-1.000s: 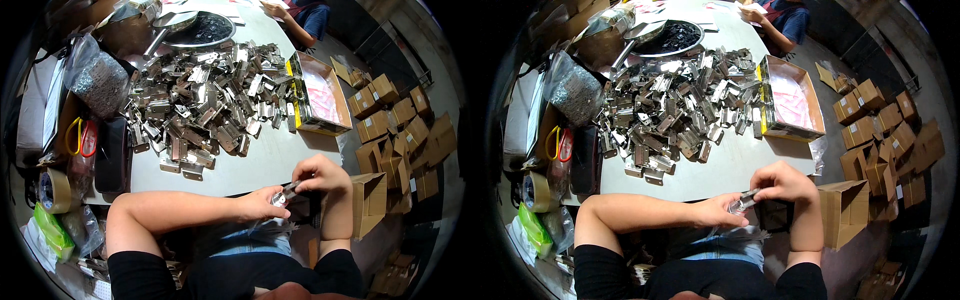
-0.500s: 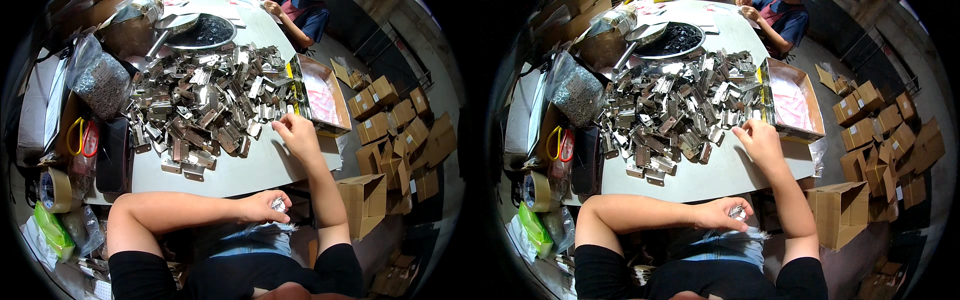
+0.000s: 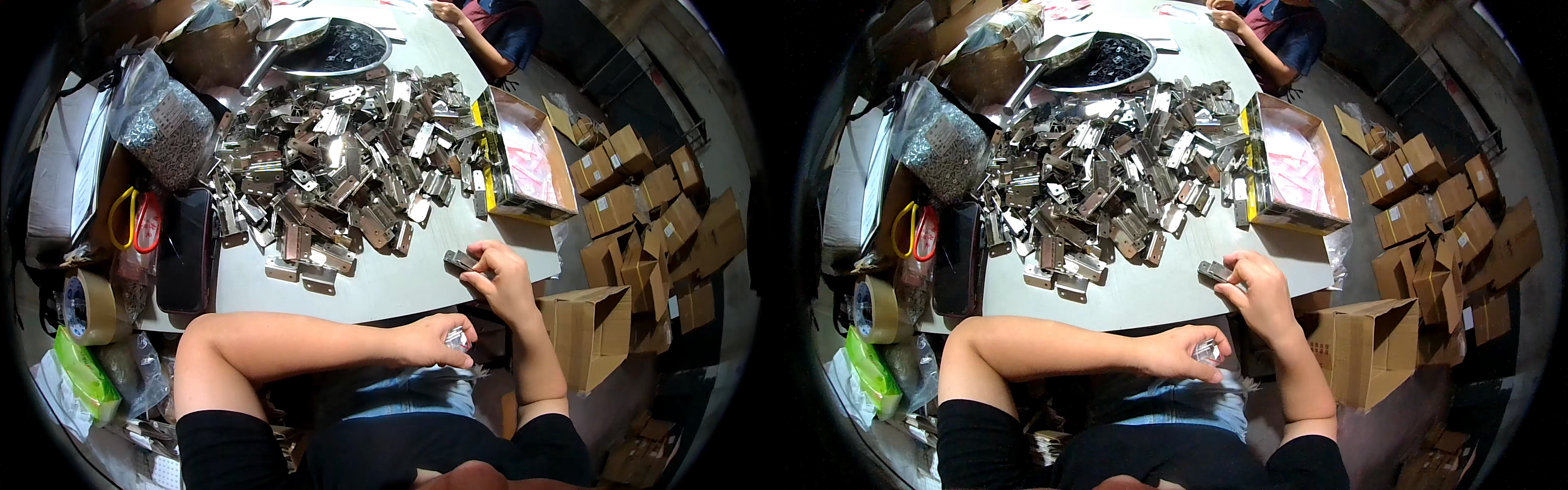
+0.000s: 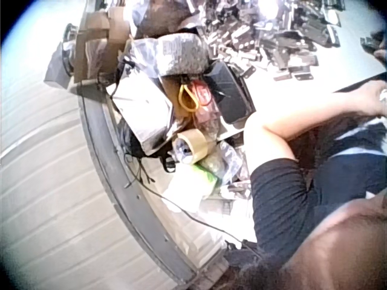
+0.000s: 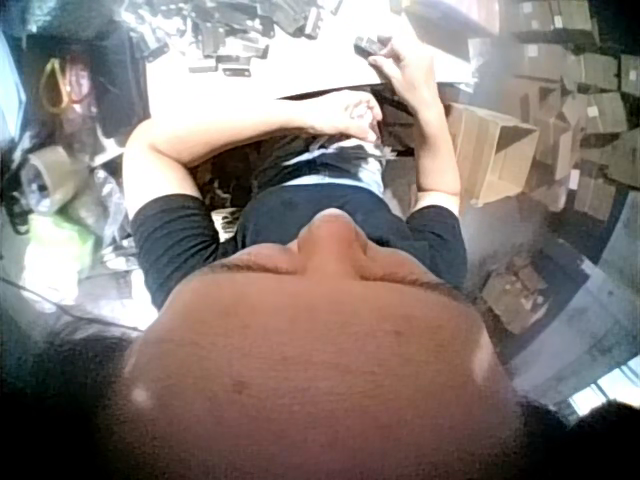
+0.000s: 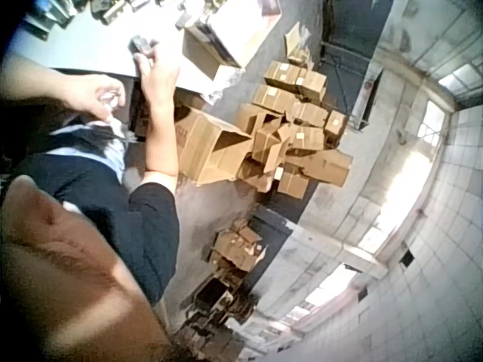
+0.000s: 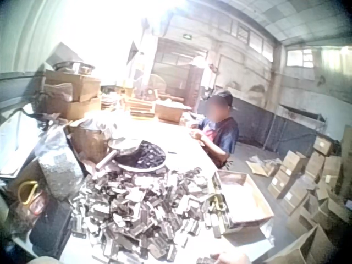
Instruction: The person repeatedly picks up small metal hinges from a large pile on a table, places them into small plastic bags, and sets the filled bags into a cardboard box. The process is continuous and repetitive, focusing on sorting and packaging the hardware components.
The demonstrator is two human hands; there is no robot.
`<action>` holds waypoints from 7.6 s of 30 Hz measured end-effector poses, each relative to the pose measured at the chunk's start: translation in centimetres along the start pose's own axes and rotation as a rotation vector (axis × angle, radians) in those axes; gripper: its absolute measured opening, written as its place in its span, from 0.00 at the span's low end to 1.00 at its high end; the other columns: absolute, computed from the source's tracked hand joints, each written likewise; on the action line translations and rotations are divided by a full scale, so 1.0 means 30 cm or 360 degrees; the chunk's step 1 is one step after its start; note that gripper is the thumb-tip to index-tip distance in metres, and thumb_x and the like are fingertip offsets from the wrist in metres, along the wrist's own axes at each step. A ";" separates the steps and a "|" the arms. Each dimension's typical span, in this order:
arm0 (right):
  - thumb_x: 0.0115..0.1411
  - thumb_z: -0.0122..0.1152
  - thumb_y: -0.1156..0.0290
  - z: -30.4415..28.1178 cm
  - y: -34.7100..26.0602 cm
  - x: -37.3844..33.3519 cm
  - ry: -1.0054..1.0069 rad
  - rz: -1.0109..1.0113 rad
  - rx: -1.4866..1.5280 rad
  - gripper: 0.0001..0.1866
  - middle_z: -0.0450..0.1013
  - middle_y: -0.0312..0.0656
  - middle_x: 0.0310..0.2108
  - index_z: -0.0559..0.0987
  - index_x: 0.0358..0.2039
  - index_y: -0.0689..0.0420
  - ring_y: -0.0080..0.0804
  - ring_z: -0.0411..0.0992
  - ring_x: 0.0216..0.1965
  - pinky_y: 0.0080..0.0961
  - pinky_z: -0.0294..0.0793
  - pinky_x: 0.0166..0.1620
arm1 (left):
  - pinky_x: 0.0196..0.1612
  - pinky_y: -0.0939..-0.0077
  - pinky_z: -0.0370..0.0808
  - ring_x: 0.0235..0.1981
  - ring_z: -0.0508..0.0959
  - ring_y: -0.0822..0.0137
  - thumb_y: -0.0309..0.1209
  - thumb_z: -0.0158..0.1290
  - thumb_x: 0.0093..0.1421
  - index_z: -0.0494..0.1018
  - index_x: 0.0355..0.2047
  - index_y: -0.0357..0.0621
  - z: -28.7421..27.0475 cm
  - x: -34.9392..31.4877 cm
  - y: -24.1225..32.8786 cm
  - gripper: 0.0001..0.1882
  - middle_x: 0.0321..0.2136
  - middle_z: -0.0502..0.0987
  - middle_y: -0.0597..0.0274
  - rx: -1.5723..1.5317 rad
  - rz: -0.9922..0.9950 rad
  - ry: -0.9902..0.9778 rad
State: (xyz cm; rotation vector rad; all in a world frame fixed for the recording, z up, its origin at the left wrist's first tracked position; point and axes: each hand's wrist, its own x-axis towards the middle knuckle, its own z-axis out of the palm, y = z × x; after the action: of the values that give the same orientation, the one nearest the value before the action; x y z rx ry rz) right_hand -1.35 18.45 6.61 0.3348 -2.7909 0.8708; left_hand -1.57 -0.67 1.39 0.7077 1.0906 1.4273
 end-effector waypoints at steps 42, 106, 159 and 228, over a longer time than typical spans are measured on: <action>0.46 0.69 0.81 -0.132 -0.065 -0.150 -0.0491 -0.0138 0.0573 0.11 0.77 0.45 0.37 0.80 0.32 0.62 0.38 0.77 0.37 0.27 0.78 0.40 | 0.20 0.85 0.64 0.22 0.69 0.79 0.29 0.65 0.53 0.65 0.41 0.48 -0.002 -0.017 0.026 0.20 0.27 0.70 0.72 -0.0612 -0.0192 0.0029; 0.56 0.61 0.78 -0.060 -0.033 0.178 -0.0351 -0.0087 0.0027 0.08 0.72 0.45 0.34 0.77 0.38 0.58 0.43 0.74 0.34 0.32 0.74 0.39 | 0.25 0.86 0.66 0.27 0.71 0.80 0.34 0.65 0.55 0.67 0.46 0.43 0.006 -0.005 -0.001 0.23 0.30 0.73 0.70 -0.0110 -0.0165 -0.0168; 0.45 0.68 0.79 -0.102 -0.189 -0.172 -0.0442 0.0208 0.0313 0.08 0.76 0.46 0.27 0.80 0.28 0.62 0.37 0.76 0.28 0.27 0.75 0.33 | 0.46 0.72 0.72 0.40 0.75 0.64 0.41 0.66 0.53 0.62 0.50 0.39 0.006 -0.010 0.016 0.32 0.39 0.74 0.53 0.0585 0.0214 0.0201; 0.58 0.62 0.73 -0.205 0.015 -0.236 0.0283 0.0563 0.0641 0.08 0.65 0.31 0.22 0.72 0.25 0.59 0.18 0.61 0.25 0.18 0.61 0.29 | 0.34 0.87 0.64 0.31 0.66 0.82 0.28 0.48 0.68 0.69 0.39 0.38 -0.096 0.021 0.085 0.06 0.30 0.70 0.70 0.0383 0.0941 0.1103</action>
State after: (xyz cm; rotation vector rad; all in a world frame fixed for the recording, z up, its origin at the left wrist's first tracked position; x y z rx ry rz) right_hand 6.03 23.47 9.55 -0.1835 -2.5328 1.4676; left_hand -5.30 -0.49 2.47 0.7603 1.6964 2.1635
